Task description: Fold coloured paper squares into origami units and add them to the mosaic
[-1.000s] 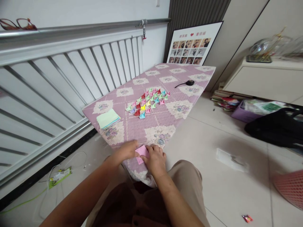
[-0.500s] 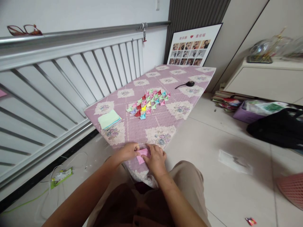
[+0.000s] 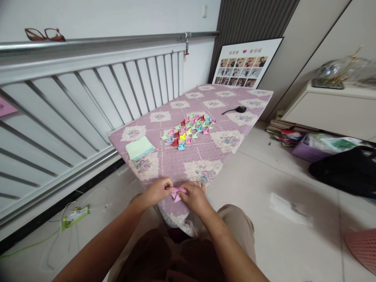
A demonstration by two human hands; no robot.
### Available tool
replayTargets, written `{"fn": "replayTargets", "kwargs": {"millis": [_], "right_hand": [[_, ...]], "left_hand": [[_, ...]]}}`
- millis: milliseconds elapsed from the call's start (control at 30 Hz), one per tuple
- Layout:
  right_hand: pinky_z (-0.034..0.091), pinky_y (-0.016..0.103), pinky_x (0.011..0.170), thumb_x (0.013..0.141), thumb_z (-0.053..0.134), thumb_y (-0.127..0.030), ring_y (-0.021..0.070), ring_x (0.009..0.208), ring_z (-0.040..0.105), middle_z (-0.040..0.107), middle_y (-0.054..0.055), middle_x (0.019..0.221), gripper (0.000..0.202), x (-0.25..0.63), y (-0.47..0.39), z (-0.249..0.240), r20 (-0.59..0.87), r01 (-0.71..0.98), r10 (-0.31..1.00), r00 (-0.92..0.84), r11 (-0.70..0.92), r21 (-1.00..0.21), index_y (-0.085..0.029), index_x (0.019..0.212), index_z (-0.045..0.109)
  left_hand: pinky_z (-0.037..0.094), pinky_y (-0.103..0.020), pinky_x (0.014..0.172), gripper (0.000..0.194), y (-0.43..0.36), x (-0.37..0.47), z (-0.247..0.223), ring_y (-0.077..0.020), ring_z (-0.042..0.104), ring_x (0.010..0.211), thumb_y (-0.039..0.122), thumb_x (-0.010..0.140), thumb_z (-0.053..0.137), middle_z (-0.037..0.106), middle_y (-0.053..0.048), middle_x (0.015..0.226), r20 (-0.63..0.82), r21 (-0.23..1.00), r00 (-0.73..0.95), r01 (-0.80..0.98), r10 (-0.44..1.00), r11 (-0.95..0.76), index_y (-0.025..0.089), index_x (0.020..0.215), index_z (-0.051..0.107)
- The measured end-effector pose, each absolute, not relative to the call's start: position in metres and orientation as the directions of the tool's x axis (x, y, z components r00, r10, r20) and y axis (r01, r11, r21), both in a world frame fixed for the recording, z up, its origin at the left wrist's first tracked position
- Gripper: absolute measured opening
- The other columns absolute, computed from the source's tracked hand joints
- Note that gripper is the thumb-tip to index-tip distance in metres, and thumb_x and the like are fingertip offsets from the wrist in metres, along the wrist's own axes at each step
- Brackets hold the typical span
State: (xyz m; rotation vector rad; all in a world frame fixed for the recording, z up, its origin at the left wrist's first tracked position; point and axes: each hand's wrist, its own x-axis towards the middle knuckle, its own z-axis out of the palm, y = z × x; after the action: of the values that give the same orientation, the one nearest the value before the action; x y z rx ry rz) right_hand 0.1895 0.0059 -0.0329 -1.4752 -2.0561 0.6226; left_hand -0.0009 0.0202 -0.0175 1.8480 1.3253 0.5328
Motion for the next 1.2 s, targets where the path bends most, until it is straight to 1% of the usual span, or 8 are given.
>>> {"fn": "replayTargets", "kwargs": {"millis": [133, 300, 433, 533, 667, 800, 967, 1200], "right_hand": [[0.019, 0.050, 0.101, 0.086, 0.055, -0.027, 0.0184, 0.083, 0.055, 0.064, 0.000, 0.074, 0.017, 0.185, 0.009, -0.025, 0.311, 0.744, 0.881, -0.355, 0.468, -0.476, -0.022, 0.071, 0.064], [0.010, 0.050, 0.107, 0.088, 0.054, -0.018, 0.0188, 0.096, 0.052, 0.064, 0.001, 0.086, 0.011, 0.182, 0.009, -0.027, 0.501, 0.773, 0.719, -0.482, 0.618, -0.143, -0.022, 0.085, 0.063], [0.011, 0.050, 0.108, 0.089, 0.053, -0.014, 0.0176, 0.094, 0.051, 0.063, 0.001, 0.085, 0.013, 0.183, 0.002, -0.046, 0.477, 0.750, 0.675, -0.563, 0.660, -0.048, -0.022, 0.084, 0.062], [0.013, 0.050, 0.107, 0.090, 0.052, -0.016, 0.0174, 0.091, 0.051, 0.063, 0.001, 0.085, 0.013, 0.185, -0.006, -0.060, 0.436, 0.732, 0.683, -0.586, 0.677, -0.077, -0.022, 0.084, 0.061], [0.019, 0.047, 0.104, 0.088, 0.056, -0.020, 0.0185, 0.091, 0.052, 0.063, 0.002, 0.085, 0.008, 0.187, -0.013, -0.068, 0.393, 0.718, 0.720, -0.572, 0.671, -0.185, -0.022, 0.084, 0.062], [0.029, 0.039, 0.096, 0.085, 0.059, -0.023, 0.0190, 0.089, 0.052, 0.062, 0.002, 0.084, 0.005, 0.194, -0.013, -0.071, 0.364, 0.713, 0.779, -0.511, 0.620, -0.328, -0.022, 0.082, 0.064], [0.031, 0.037, 0.090, 0.088, 0.057, -0.030, 0.0188, 0.087, 0.052, 0.062, 0.003, 0.086, 0.013, 0.203, -0.016, -0.075, 0.373, 0.714, 0.845, -0.382, 0.527, -0.461, -0.022, 0.081, 0.064], [0.032, 0.033, 0.080, 0.091, 0.051, -0.041, 0.0192, 0.084, 0.051, 0.060, 0.003, 0.082, 0.029, 0.201, -0.016, -0.078, 0.373, 0.754, 0.886, -0.277, 0.441, -0.487, -0.021, 0.073, 0.062]], "left_hand": [[0.041, -0.023, 0.069, 0.007, 0.017, -0.003, -0.012, -0.0131, 0.055, 0.076, 0.021, 0.085, 0.053, 0.062, 0.001, 0.081, 0.033, 0.708, 0.399, 0.638, 0.916, -0.303, 0.018, 0.084, 0.059], [0.040, -0.033, 0.085, 0.014, 0.008, -0.005, -0.018, -0.0200, 0.052, 0.094, 0.016, 0.089, 0.048, 0.062, -0.004, 0.095, 0.224, 0.290, 0.480, 0.798, 0.848, -0.528, 0.019, 0.089, 0.062], [0.040, -0.035, 0.080, 0.015, -0.006, -0.004, -0.038, -0.0212, 0.050, 0.090, 0.023, 0.093, 0.047, 0.061, -0.004, 0.095, 0.209, 0.140, 0.481, 0.847, 0.851, -0.513, 0.021, 0.091, 0.062], [0.038, -0.036, 0.078, 0.014, -0.019, -0.002, -0.051, -0.0213, 0.050, 0.090, 0.026, 0.092, 0.049, 0.061, -0.003, 0.094, 0.175, 0.133, 0.468, 0.861, 0.866, -0.491, 0.022, 0.090, 0.062], [0.037, -0.036, 0.080, 0.013, -0.033, 0.000, -0.058, -0.0206, 0.050, 0.091, 0.026, 0.091, 0.051, 0.061, -0.003, 0.092, 0.135, 0.211, 0.402, 0.882, 0.906, -0.422, 0.023, 0.089, 0.064], [0.036, -0.035, 0.082, 0.008, -0.039, 0.001, -0.058, -0.0198, 0.051, 0.093, 0.025, 0.087, 0.058, 0.062, -0.002, 0.093, 0.138, 0.325, 0.268, 0.897, 0.953, -0.299, 0.024, 0.086, 0.066], [0.034, -0.034, 0.082, 0.008, -0.042, 0.003, -0.058, -0.0189, 0.052, 0.090, 0.026, 0.084, 0.061, 0.061, -0.001, 0.088, 0.138, 0.397, 0.123, 0.902, 0.983, -0.169, 0.023, 0.078, 0.065], [0.033, -0.034, 0.079, 0.017, -0.037, 0.009, -0.051, -0.0202, 0.052, 0.090, 0.036, 0.087, 0.058, 0.062, -0.001, 0.088, 0.076, 0.358, 0.062, 0.930, 0.995, -0.085, 0.023, 0.077, 0.063]]}}
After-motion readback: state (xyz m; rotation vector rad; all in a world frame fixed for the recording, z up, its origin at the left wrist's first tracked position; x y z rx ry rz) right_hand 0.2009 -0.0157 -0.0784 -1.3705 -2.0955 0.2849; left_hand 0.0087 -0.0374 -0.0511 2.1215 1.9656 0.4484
